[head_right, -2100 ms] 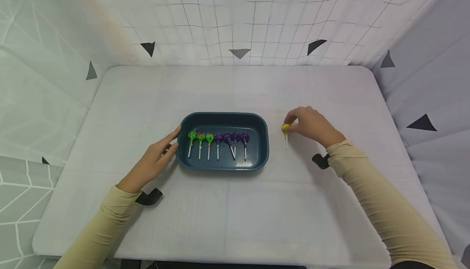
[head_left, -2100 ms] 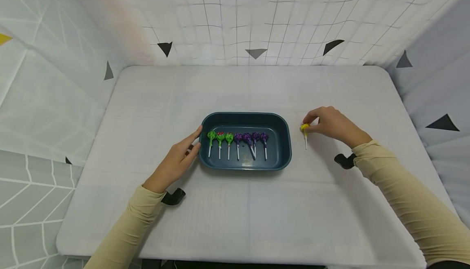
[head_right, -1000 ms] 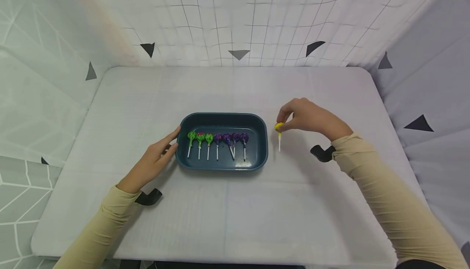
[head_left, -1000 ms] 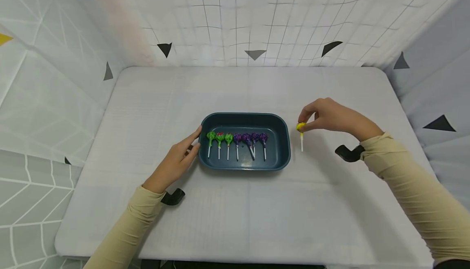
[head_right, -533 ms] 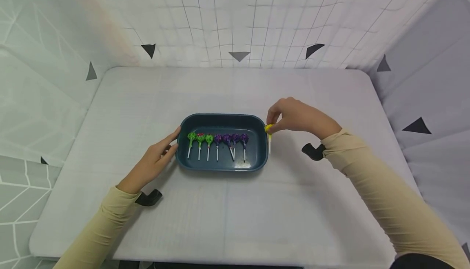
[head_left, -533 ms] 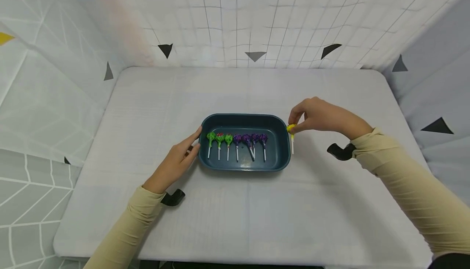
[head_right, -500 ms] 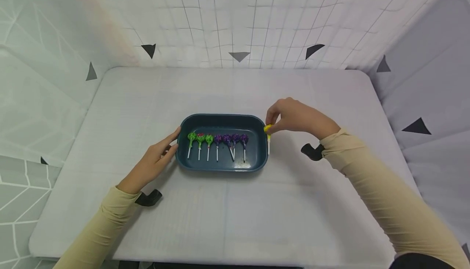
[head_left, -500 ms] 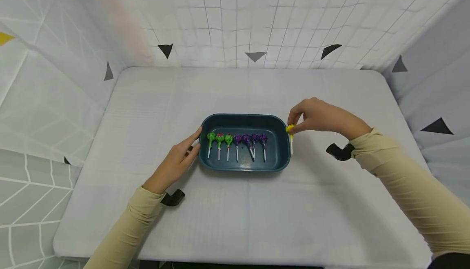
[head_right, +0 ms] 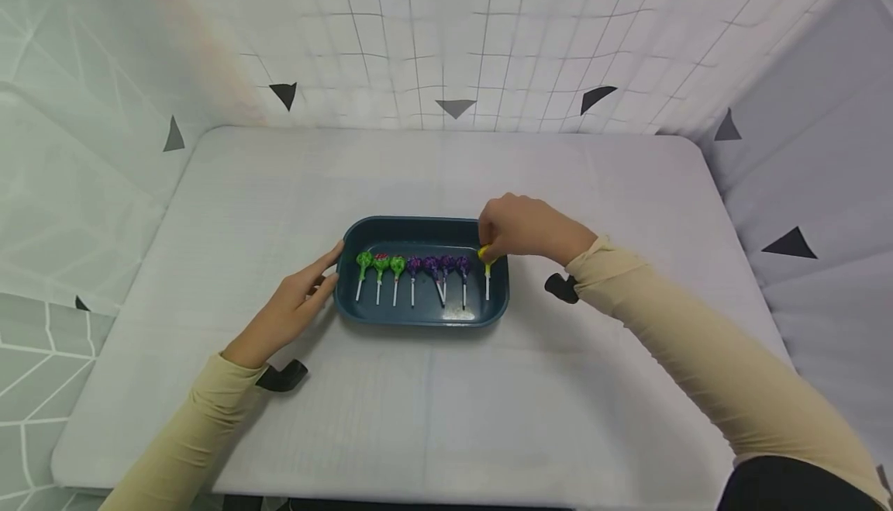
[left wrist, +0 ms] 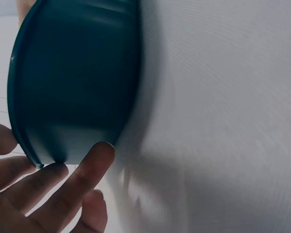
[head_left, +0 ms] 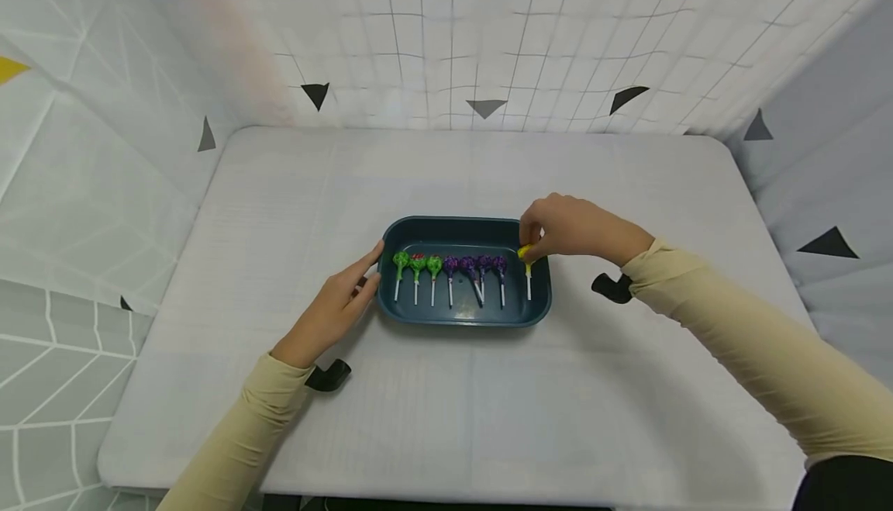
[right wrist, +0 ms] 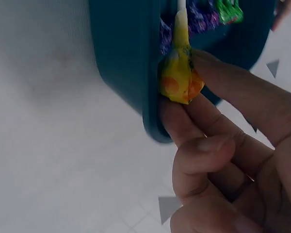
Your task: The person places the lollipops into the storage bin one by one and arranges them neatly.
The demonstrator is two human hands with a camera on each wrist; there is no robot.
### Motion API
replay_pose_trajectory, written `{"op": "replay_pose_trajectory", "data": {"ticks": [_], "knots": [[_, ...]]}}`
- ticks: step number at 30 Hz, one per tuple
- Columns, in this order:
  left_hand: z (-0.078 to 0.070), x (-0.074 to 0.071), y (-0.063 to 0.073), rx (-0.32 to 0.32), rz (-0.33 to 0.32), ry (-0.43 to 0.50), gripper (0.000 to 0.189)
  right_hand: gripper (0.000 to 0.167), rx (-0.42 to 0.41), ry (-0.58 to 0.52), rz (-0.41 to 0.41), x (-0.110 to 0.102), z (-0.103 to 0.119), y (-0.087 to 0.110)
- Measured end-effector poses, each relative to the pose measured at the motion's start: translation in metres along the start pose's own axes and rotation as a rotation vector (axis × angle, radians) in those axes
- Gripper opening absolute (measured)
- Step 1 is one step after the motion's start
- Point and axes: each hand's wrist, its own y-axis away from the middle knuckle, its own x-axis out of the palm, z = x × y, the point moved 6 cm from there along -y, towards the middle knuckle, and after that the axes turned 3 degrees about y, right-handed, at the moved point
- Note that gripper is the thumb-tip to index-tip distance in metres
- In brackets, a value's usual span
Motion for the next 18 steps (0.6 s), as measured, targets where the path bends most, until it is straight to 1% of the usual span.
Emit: {"op": "replay_pose_trajectory", "data": {"ticks": [10,18], "knots": [[0.001,0.000,0.001,0.000,0.000,0.006,0.056,0.012,0.018,0.113,0.023,0.017,0.010,-0.020],[0.002,-0.001,0.001,0.003,-0.001,0.008,0.055,0.014,0.049,0.151,0.044,0.022,0.015,-0.025]]}}
